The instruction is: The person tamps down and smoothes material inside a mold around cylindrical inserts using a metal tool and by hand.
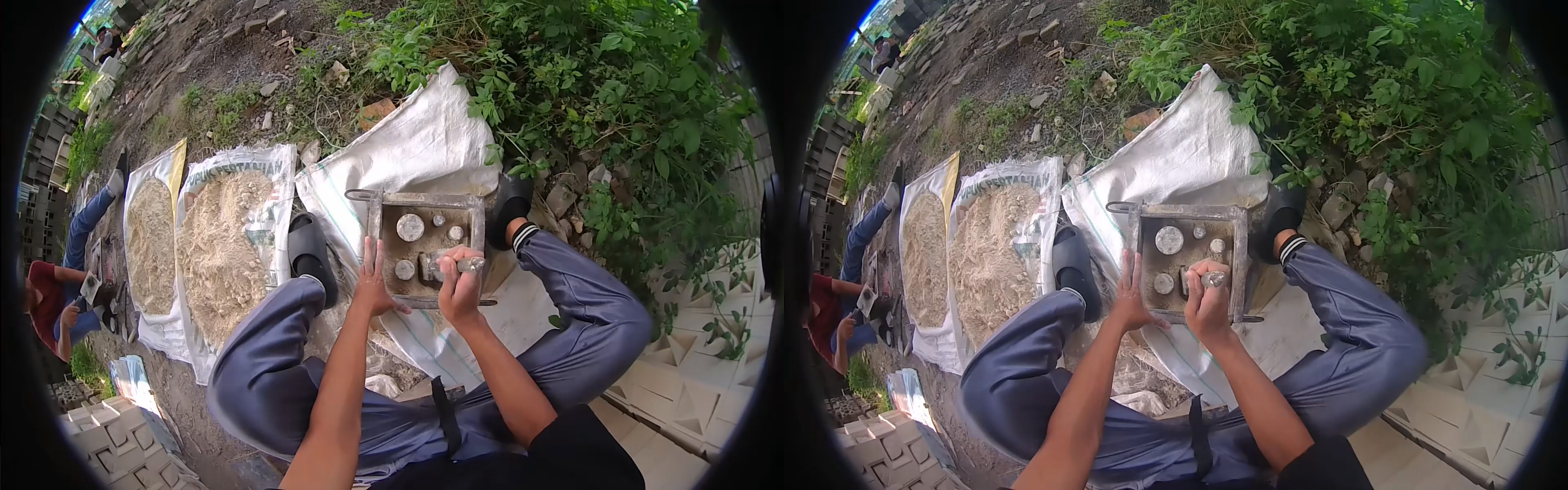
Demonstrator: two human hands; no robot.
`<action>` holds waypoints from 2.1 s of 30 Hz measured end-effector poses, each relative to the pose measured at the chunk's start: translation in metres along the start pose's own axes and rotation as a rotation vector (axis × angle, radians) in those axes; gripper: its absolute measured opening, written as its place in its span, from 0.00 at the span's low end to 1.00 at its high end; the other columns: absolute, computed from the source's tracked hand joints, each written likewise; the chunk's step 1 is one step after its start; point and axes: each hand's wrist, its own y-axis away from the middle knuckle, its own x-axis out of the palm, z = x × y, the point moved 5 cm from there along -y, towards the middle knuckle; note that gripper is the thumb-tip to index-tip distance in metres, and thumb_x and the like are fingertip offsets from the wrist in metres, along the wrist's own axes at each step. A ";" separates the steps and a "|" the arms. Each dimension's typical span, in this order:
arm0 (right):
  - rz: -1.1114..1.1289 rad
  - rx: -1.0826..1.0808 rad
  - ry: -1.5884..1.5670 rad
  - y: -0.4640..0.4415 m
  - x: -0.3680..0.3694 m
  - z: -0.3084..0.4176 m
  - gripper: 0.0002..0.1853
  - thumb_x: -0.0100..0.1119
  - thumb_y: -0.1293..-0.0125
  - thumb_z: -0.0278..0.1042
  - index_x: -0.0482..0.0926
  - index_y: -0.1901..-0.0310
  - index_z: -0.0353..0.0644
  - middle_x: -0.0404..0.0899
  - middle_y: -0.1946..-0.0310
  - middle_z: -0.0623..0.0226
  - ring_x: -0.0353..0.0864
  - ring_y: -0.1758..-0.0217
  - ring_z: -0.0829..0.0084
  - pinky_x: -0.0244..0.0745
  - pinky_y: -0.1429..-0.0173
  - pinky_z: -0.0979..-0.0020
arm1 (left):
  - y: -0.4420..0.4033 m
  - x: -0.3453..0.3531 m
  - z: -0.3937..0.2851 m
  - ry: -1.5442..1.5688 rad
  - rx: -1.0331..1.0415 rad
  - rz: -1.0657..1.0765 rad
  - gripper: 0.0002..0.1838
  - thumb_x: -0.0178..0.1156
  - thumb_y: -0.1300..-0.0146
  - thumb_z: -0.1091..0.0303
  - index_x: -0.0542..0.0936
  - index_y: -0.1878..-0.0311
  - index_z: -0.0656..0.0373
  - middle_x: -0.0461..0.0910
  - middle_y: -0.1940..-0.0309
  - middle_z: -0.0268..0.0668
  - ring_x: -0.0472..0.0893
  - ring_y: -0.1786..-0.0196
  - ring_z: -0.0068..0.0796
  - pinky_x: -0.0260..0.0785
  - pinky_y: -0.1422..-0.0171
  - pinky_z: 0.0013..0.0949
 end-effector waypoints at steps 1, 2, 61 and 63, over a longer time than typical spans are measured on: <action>0.023 0.054 0.020 -0.007 0.001 0.000 0.04 0.44 0.26 0.26 0.63 0.59 0.37 0.68 0.67 0.65 0.69 0.64 0.75 0.70 0.56 0.72 | -0.002 -0.002 0.001 -0.006 -0.047 0.039 0.92 0.85 0.91 0.47 0.29 0.23 0.57 0.24 0.22 0.50 0.41 0.21 0.52 0.50 0.21 0.45; 0.047 0.105 0.035 -0.016 0.005 0.000 0.04 0.45 0.26 0.26 0.63 0.59 0.37 0.68 0.67 0.64 0.70 0.64 0.74 0.70 0.55 0.72 | -0.003 0.002 0.005 -0.017 -0.013 0.022 0.92 0.85 0.90 0.46 0.29 0.23 0.57 0.24 0.22 0.50 0.40 0.20 0.52 0.49 0.21 0.46; -0.021 0.047 0.128 -0.001 0.010 -0.009 0.07 0.48 0.27 0.28 0.65 0.62 0.36 0.69 0.67 0.60 0.70 0.66 0.68 0.67 0.60 0.68 | -0.006 -0.008 -0.002 -0.014 0.033 -0.029 0.91 0.84 0.89 0.46 0.30 0.23 0.59 0.25 0.22 0.51 0.42 0.21 0.52 0.50 0.21 0.45; -0.022 0.216 -0.034 -0.009 0.007 0.007 0.05 0.48 0.28 0.25 0.65 0.62 0.35 0.69 0.66 0.59 0.69 0.65 0.66 0.66 0.60 0.67 | -0.004 -0.002 0.002 -0.010 -0.036 0.059 0.91 0.84 0.89 0.45 0.30 0.23 0.59 0.25 0.22 0.51 0.42 0.21 0.53 0.49 0.21 0.45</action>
